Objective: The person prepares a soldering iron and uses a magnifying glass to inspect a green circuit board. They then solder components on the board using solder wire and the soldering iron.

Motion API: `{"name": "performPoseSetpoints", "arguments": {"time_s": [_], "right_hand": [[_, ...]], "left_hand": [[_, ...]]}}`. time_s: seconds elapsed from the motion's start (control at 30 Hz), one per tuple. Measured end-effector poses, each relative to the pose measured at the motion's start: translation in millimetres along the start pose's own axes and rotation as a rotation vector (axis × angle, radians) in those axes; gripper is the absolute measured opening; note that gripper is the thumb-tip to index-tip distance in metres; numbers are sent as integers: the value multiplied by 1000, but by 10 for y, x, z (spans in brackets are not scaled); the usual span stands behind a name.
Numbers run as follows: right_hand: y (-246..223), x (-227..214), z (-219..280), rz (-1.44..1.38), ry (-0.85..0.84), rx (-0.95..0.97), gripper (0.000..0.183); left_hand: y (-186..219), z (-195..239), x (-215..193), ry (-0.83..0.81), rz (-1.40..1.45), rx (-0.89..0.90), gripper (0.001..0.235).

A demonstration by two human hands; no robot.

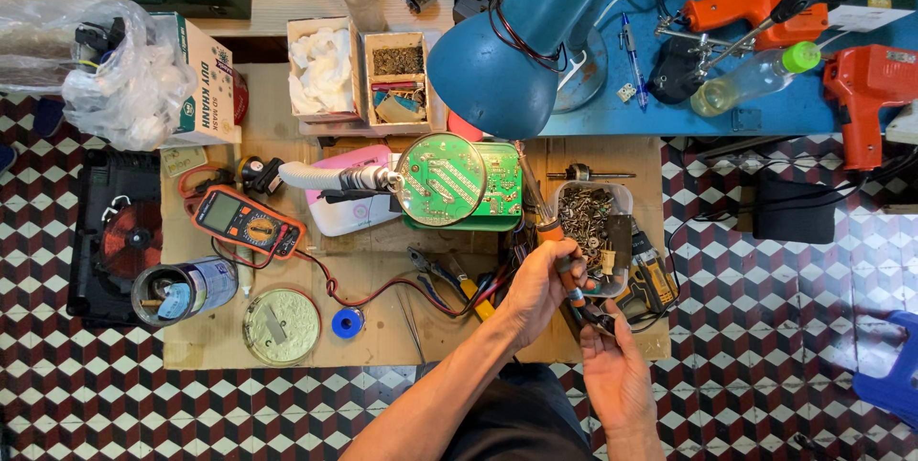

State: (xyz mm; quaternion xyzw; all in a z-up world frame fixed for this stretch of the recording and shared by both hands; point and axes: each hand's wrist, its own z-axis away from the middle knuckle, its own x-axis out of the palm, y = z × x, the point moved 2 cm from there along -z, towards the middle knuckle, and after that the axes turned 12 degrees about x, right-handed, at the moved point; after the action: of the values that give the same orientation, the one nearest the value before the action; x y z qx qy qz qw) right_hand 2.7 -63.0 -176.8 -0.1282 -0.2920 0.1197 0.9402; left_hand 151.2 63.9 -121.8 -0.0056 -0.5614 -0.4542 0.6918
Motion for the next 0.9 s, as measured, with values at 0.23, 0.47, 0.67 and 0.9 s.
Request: {"name": "performPoseSetpoints", "arguments": {"time_s": [0.23, 0.47, 0.67, 0.9], "right_hand": [[-11, -35, -5, -24, -3, 5, 39], [-2, -96, -13, -35, -7, 7, 36], [25, 52, 120, -16, -46, 32, 49], [-16, 216, 388, -98, -119, -67, 43]], "left_hand": [[-77, -9, -54, 21, -9, 13, 29], [-122, -7, -85, 2, -27, 24, 27], [-94, 37, -51, -10, -95, 90, 24], [-36, 340, 338, -190, -446, 113, 29]]}}
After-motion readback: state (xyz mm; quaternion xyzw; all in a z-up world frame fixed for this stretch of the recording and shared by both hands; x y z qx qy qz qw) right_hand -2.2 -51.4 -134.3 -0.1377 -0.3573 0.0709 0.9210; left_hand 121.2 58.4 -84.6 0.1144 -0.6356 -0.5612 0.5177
